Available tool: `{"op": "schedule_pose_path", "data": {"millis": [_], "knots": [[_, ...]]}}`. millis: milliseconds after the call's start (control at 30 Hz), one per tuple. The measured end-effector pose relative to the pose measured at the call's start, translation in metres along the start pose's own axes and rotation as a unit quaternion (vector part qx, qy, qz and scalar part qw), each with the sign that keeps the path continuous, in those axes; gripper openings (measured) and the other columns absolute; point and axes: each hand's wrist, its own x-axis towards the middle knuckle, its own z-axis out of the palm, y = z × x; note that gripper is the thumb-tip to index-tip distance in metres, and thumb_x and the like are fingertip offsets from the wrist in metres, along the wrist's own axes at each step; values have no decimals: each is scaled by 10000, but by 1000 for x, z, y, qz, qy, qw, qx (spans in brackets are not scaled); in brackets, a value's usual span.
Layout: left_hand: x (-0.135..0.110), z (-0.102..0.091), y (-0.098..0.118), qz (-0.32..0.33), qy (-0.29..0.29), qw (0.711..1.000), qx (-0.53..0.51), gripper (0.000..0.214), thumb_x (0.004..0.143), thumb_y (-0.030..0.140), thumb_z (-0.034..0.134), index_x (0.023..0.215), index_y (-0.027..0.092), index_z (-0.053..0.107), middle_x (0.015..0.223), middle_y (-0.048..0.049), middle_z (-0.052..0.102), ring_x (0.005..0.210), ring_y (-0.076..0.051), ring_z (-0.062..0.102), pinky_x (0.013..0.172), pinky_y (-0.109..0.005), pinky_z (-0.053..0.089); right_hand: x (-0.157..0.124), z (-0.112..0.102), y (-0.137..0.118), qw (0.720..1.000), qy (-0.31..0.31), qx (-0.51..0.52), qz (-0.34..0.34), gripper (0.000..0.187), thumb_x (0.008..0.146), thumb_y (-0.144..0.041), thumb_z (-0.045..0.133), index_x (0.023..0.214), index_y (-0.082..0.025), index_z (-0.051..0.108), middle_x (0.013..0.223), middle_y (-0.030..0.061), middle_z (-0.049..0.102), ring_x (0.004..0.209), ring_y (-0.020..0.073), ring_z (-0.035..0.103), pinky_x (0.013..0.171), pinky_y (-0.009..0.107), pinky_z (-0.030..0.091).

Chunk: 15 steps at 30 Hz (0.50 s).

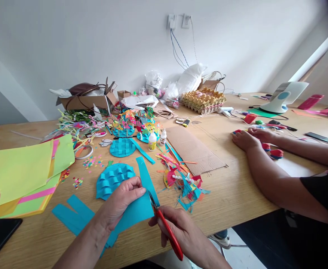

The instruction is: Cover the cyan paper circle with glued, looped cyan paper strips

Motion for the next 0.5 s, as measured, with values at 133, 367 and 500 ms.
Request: {"op": "schedule_pose_path", "data": {"millis": [133, 367, 500], "knots": [[0, 0, 0, 3, 1, 1000, -13, 264, 645, 395, 687, 726, 178, 561, 616, 26, 548, 596, -145, 528, 584, -257, 410, 1, 1, 3, 1000, -2, 10, 11, 317, 875, -374, 398, 828, -149, 617, 669, -16, 548, 522, 84, 552, 483, 171, 396], [0, 2, -2, 0, -33, 999, -32, 252, 661, 380, 675, 714, 183, 527, 649, 20, 564, 608, -147, 535, 595, -269, 420, 3, 4, 0, 999, 9, 11, 31, 345, 869, -396, 389, 773, -141, 602, 576, -21, 538, 496, 96, 567, 444, 164, 383], [0, 3, -5, -1, -20, 999, -28, 264, 669, 371, 670, 679, 185, 483, 607, 40, 539, 555, -118, 498, 542, -235, 389, 5, 6, 2, 999, 15, 17, 33, 382, 866, -428, 370, 761, -134, 592, 588, -10, 550, 486, 98, 566, 417, 163, 367]]}}
